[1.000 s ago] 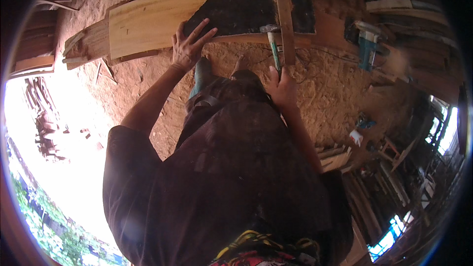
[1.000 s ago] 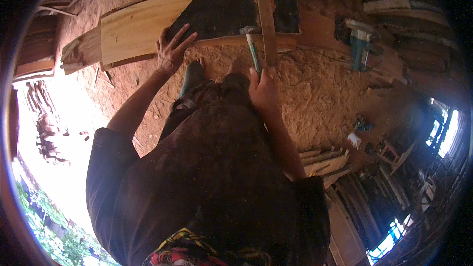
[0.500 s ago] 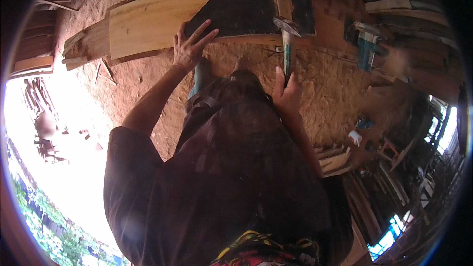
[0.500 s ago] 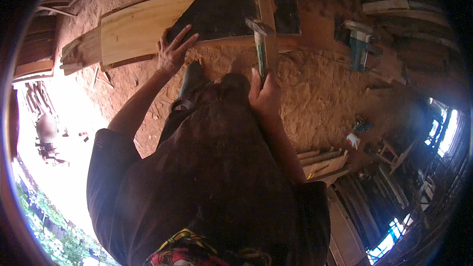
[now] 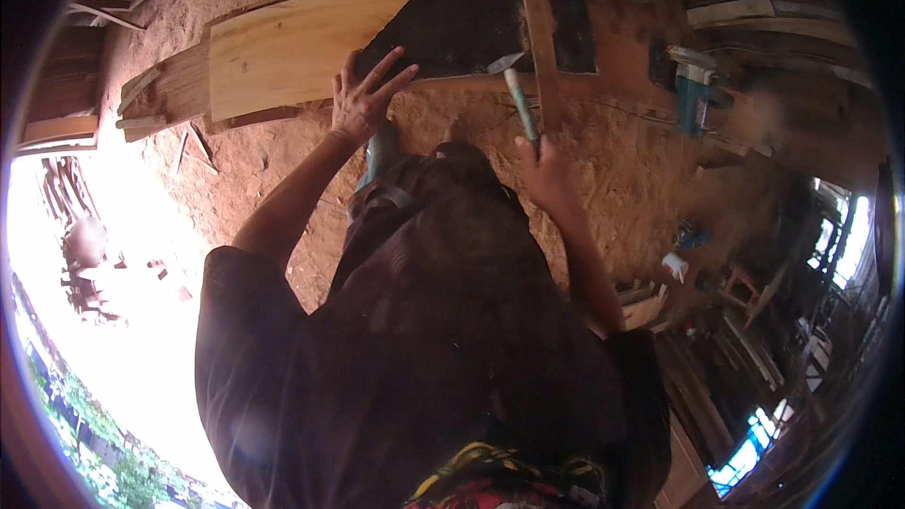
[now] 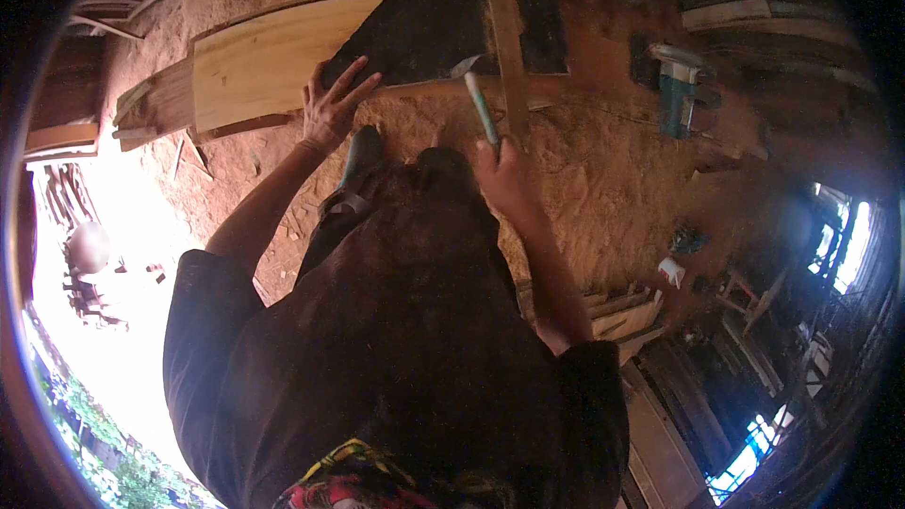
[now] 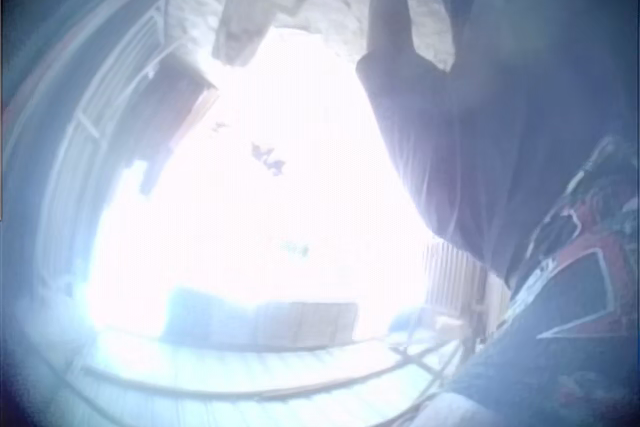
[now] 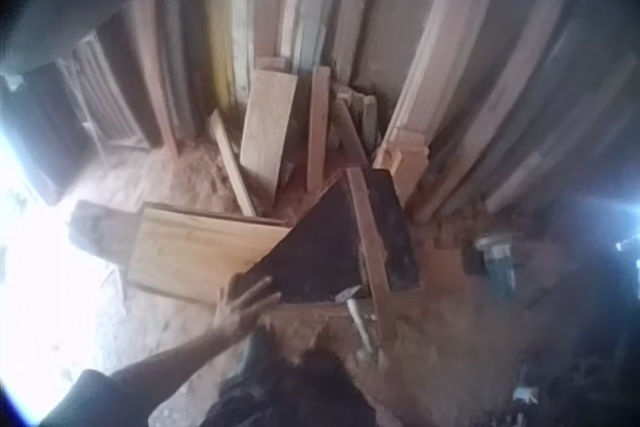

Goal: The person hammers nails into a wooden assembly to secure a dark triangular piece. They then use a circular saw to cut a wooden plank, adjusting the saw's depth before making the cut. The person handles the cut pieces and repositions the assembly on the workbench.

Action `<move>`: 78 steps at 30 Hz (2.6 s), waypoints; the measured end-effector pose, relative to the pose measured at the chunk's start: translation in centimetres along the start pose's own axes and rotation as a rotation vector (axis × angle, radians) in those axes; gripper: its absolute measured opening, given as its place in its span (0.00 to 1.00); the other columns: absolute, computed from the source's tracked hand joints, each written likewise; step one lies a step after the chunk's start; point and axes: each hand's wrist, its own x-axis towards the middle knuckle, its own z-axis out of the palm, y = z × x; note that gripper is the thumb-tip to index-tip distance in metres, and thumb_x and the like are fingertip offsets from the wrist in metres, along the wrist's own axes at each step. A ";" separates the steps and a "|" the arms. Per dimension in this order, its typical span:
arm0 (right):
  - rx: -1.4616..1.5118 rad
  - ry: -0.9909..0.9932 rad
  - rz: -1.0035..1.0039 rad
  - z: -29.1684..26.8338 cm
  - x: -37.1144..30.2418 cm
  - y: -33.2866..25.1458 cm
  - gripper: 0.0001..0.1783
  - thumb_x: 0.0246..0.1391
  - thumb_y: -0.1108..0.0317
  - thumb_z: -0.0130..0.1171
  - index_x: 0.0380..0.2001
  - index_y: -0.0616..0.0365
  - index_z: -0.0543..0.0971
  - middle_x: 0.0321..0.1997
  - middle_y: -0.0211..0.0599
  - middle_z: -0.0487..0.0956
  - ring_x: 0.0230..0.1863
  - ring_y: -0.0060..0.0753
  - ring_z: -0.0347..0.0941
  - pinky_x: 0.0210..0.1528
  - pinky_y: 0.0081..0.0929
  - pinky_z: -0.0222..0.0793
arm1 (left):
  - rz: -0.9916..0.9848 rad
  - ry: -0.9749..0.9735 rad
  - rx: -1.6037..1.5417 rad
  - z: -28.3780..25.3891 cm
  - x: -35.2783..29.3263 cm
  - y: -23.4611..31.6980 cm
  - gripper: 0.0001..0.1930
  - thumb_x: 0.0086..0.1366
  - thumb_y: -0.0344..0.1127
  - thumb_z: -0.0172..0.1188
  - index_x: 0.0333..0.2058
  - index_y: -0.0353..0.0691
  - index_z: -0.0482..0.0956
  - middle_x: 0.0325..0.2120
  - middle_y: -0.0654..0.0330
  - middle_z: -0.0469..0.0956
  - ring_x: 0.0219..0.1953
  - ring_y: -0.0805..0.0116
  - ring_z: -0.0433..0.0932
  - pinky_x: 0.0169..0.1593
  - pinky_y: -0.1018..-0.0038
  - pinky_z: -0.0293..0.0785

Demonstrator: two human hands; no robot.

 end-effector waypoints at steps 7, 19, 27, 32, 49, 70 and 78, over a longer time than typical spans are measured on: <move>0.456 0.192 0.162 -1.1 5.7 -0.5 0.27 0.70 0.44 0.57 0.44 0.63 0.81 0.29 0.38 0.76 0.31 0.36 0.72 0.37 0.41 0.71 | 0.050 -0.183 -0.023 0.2 -0.2 -1.5 0.41 0.61 0.31 0.66 0.70 0.76 0.68 0.78 0.71 0.56 0.75 0.41 0.57 0.70 0.37 0.61; 0.015 0.195 0.183 -0.5 8.5 4.4 0.35 0.67 0.40 0.60 0.59 0.64 0.81 0.56 0.49 0.84 0.58 0.51 0.80 0.59 0.45 0.73 | -0.458 0.315 -0.106 -2.8 -3.0 -4.8 0.19 0.66 0.38 0.66 0.55 0.49 0.83 0.56 0.58 0.80 0.62 0.50 0.75 0.58 0.48 0.72; -0.002 0.164 0.268 1.1 10.2 5.4 0.35 0.63 0.38 0.63 0.54 0.61 0.81 0.49 0.50 0.84 0.52 0.53 0.80 0.55 0.46 0.72 | -0.600 0.410 -0.177 -6.2 -6.5 -19.0 0.09 0.62 0.32 0.67 0.41 0.42 0.90 0.41 0.53 0.86 0.37 0.52 0.87 0.41 0.61 0.83; 0.264 0.192 0.230 0.3 8.5 3.1 0.33 0.64 0.40 0.63 0.56 0.59 0.81 0.50 0.50 0.83 0.53 0.50 0.80 0.56 0.45 0.72 | -0.727 0.199 -0.026 -8.9 -3.5 -17.7 0.10 0.64 0.37 0.63 0.40 0.46 0.91 0.40 0.49 0.87 0.43 0.47 0.87 0.48 0.55 0.81; 0.130 0.226 0.268 1.8 8.2 4.7 0.33 0.65 0.38 0.61 0.45 0.63 0.82 0.44 0.52 0.80 0.46 0.55 0.78 0.51 0.51 0.72 | -0.710 -0.096 0.102 -8.7 -2.8 -20.7 0.16 0.68 0.46 0.61 0.42 0.37 0.80 0.43 0.40 0.83 0.49 0.36 0.80 0.52 0.45 0.75; 0.455 0.167 0.123 1.7 8.6 5.9 0.33 0.63 0.40 0.66 0.30 0.66 0.76 0.25 0.42 0.75 0.30 0.44 0.72 0.38 0.45 0.68 | -0.660 -0.081 -1.037 -8.1 3.9 -0.1 0.14 0.71 0.35 0.67 0.52 0.40 0.87 0.40 0.61 0.87 0.44 0.73 0.84 0.49 0.75 0.80; 0.514 0.158 0.070 2.1 9.1 7.1 0.33 0.62 0.40 0.67 0.28 0.64 0.73 0.24 0.41 0.71 0.29 0.41 0.69 0.37 0.44 0.66 | -0.405 -0.096 -0.718 -3.1 7.9 4.8 0.12 0.64 0.33 0.69 0.46 0.44 0.89 0.38 0.57 0.90 0.41 0.68 0.89 0.47 0.71 0.82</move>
